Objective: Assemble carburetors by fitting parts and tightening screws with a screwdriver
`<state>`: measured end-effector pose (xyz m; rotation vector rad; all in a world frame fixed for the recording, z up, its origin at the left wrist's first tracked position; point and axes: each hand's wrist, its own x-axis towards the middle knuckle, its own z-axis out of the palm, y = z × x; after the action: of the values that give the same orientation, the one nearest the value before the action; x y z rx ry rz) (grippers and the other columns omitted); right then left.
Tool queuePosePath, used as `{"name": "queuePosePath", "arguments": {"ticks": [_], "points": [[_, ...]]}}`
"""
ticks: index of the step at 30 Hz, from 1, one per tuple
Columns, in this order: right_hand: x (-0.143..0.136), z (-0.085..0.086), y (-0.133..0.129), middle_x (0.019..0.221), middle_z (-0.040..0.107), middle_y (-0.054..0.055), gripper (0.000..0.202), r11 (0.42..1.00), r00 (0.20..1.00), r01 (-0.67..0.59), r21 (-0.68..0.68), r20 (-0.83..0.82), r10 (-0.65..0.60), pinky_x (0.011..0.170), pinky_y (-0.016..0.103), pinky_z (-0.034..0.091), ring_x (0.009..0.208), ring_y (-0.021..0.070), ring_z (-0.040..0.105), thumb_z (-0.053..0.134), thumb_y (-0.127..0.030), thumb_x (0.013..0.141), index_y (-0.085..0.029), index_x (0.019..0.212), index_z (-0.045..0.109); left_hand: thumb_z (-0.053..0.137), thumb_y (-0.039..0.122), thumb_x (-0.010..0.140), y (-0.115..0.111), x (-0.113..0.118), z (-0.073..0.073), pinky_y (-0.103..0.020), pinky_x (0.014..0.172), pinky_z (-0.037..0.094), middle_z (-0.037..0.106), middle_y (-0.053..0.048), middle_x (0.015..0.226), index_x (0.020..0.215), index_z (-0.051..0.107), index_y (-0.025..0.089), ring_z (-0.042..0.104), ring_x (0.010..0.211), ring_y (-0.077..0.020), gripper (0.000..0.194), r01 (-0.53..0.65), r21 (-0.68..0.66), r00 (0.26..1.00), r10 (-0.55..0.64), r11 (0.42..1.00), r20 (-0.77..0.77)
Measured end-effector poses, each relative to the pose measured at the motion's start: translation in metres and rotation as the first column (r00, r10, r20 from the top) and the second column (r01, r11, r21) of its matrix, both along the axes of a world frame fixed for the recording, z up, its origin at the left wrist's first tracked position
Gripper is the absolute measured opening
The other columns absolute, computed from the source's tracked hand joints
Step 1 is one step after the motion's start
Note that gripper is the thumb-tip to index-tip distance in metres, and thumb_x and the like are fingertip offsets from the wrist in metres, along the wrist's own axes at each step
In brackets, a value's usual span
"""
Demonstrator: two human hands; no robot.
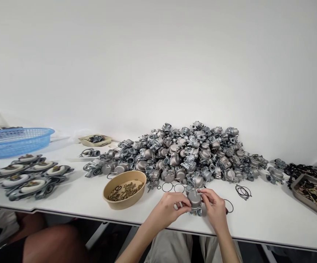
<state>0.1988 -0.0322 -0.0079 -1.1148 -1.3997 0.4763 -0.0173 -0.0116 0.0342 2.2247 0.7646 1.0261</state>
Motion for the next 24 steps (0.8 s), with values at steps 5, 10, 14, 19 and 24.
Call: {"name": "queuePosePath", "arguments": {"ticks": [5, 10, 14, 19, 24], "points": [[-0.001, 0.003, -0.003, 0.093, 0.084, 0.009, 0.021, 0.999, 0.999, 0.021, 0.030, 0.044, -0.022, 0.077, 0.027, 0.064, 0.083, 0.0241, 0.082, 0.062, -0.032, 0.094, -0.021, 0.094, 0.079, 0.070, 0.031, 0.095, 0.002, -0.002, -0.002, -0.023, 0.066, 0.055, 0.080, -0.005, 0.085, 0.085, 0.081, 0.021, 0.070, 0.069, -0.0159, 0.018, 0.028, 0.032, 1.000, -0.029, 0.999, 0.007], [0.000, 0.005, -0.008, 0.088, 0.084, 0.008, 0.020, 0.992, 0.994, 0.054, 0.111, 0.089, -0.064, 0.073, 0.026, 0.064, 0.078, 0.0231, 0.081, 0.062, -0.027, 0.093, -0.021, 0.091, 0.081, 0.074, 0.035, 0.093, 0.004, -0.006, -0.004, -0.024, 0.065, 0.054, 0.076, -0.005, 0.089, 0.084, 0.076, 0.022, 0.071, 0.077, -0.0182, 0.016, -0.016, 0.133, 1.000, 0.018, 0.991, -0.008], [0.002, 0.002, -0.012, 0.084, 0.084, 0.007, 0.017, 0.979, 0.986, 0.084, 0.187, 0.129, -0.109, 0.069, 0.025, 0.064, 0.074, 0.0221, 0.081, 0.065, -0.023, 0.091, -0.022, 0.089, 0.082, 0.088, 0.037, 0.077, -0.003, 0.001, -0.006, -0.029, 0.071, 0.057, 0.073, -0.005, 0.101, 0.095, 0.068, 0.023, 0.070, 0.091, -0.0237, 0.031, -0.167, 0.155, 0.986, 0.168, 0.974, 0.005], [0.003, 0.004, -0.015, 0.083, 0.084, 0.006, 0.016, 0.962, 0.980, 0.078, 0.263, 0.159, -0.123, 0.066, 0.026, 0.063, 0.072, 0.0217, 0.080, 0.067, -0.020, 0.090, -0.023, 0.088, 0.082, 0.093, 0.035, 0.065, -0.016, 0.027, -0.020, -0.043, 0.096, 0.059, 0.065, -0.010, 0.134, 0.137, 0.052, 0.028, 0.068, 0.118, -0.0325, 0.083, -0.232, 0.019, 0.973, 0.231, 0.973, 0.017], [0.003, 0.010, -0.020, 0.081, 0.083, 0.007, 0.015, 0.962, 0.986, 0.044, 0.271, 0.146, -0.086, 0.064, 0.028, 0.063, 0.070, 0.0225, 0.079, 0.068, -0.021, 0.090, -0.023, 0.086, 0.082, 0.079, 0.021, 0.076, -0.013, 0.038, -0.030, -0.043, 0.106, 0.055, 0.068, -0.008, 0.134, 0.132, 0.056, 0.027, 0.067, 0.122, -0.0305, 0.061, -0.197, -0.017, 0.977, 0.198, 0.980, 0.076]]}}
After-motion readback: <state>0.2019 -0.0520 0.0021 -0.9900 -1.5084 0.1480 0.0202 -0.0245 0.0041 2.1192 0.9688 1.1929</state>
